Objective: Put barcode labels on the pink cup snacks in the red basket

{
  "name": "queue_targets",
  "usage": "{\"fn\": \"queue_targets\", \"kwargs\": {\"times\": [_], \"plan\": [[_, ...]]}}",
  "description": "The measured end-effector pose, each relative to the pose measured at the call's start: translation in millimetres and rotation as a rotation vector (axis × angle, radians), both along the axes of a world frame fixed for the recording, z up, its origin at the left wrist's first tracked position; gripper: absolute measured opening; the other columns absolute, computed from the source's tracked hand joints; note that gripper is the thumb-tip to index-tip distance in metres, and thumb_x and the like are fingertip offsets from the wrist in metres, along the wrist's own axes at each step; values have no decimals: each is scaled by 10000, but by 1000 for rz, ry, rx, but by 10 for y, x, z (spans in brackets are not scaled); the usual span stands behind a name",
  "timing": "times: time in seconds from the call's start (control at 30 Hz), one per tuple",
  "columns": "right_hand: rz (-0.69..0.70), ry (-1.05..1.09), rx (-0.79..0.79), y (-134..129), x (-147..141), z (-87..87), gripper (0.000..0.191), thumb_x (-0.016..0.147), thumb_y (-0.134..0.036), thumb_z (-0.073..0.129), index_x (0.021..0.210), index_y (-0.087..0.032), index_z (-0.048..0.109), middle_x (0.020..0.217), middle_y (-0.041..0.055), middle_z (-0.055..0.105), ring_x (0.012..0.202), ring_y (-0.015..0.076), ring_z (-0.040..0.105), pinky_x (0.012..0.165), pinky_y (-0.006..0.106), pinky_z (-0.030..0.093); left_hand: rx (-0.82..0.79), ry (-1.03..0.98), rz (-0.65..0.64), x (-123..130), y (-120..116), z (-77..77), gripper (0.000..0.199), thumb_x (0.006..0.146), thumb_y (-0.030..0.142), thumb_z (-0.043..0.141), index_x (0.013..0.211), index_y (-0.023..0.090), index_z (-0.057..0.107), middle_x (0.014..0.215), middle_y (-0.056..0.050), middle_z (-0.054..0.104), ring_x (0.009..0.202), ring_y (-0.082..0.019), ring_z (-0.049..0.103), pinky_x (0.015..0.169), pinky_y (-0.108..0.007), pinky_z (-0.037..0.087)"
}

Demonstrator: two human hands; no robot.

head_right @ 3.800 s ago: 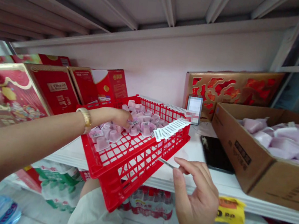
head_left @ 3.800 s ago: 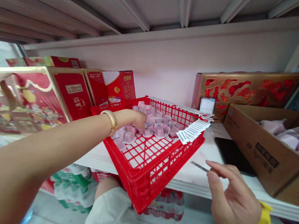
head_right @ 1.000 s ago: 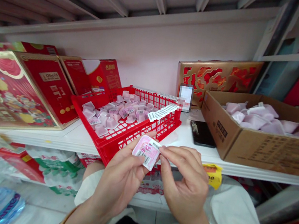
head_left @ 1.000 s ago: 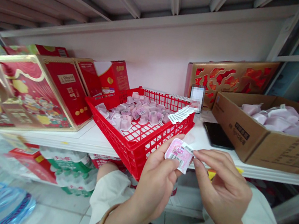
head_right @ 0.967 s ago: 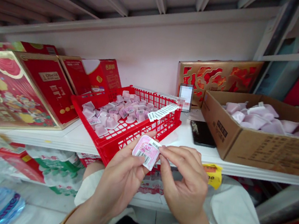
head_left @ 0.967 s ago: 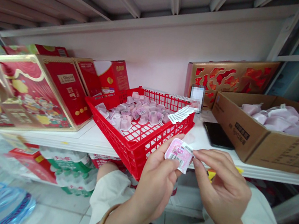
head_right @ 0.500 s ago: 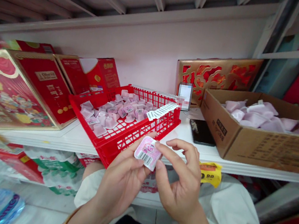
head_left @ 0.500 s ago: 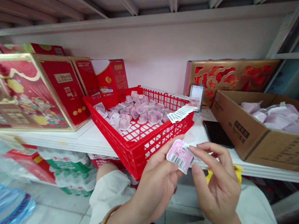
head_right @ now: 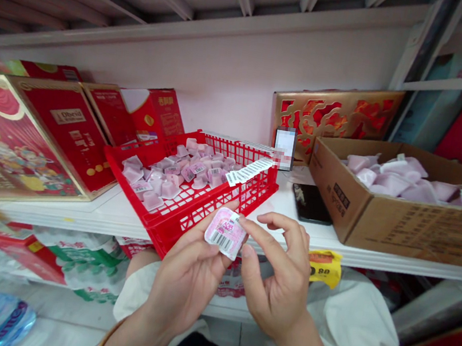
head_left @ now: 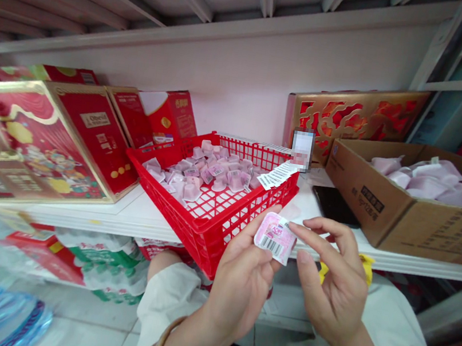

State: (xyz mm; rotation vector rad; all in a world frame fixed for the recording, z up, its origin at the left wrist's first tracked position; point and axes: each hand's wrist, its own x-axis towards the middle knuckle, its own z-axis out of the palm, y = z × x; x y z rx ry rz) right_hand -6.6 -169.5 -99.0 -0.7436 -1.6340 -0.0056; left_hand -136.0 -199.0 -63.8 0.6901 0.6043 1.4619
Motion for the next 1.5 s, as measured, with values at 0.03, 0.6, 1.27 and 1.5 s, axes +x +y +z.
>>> {"fn": "queue_targets", "kwargs": {"times": [0.03, 0.6, 1.27, 1.5], "plan": [[-8, -1, 2, 1, -1, 2, 301, 905, -202, 554, 1176, -243, 677, 1112, 82, 590, 1012, 238, 581, 840, 416, 452, 1, 0, 2, 2, 2, -1, 588, 714, 96, 593, 1300, 143, 606, 1128, -96, 716, 1101, -243, 647, 930, -336, 501], [-126, -111, 34, -35, 202, 36, 455, 830, -264, 724, 1262, -215, 592, 1072, 78, 716, 979, 230, 659, 865, 388, 479, 13, 152, -89, 171, 53, -71, 637, 774, 210, 660, 1403, 226, 562, 1319, -92, 647, 1265, -280, 561, 1089, -409, 424], [-826, -40, -70, 856, 2118, 621, 719, 694, -406, 794, 1327, -121, 603, 1137, 218, 676, 1030, 359, 648, 883, 526, 519, 336, 444, -216, 1803, 1123, 618, 699, 753, -8, 563, 1426, 149, 450, 1431, -195, 499, 1308, -261, 535, 1095, -380, 396], [-812, -11, 113, 677, 1875, 459, 404, 757, -351, 762, 1132, -206, 724, 1034, 173, 718, 993, 347, 665, 869, 466, 516, 566, 762, -331, 958, 332, 369, 503, 755, 89, 599, 1225, 246, 688, 1260, -123, 628, 1145, -286, 618, 999, -430, 491]]}}
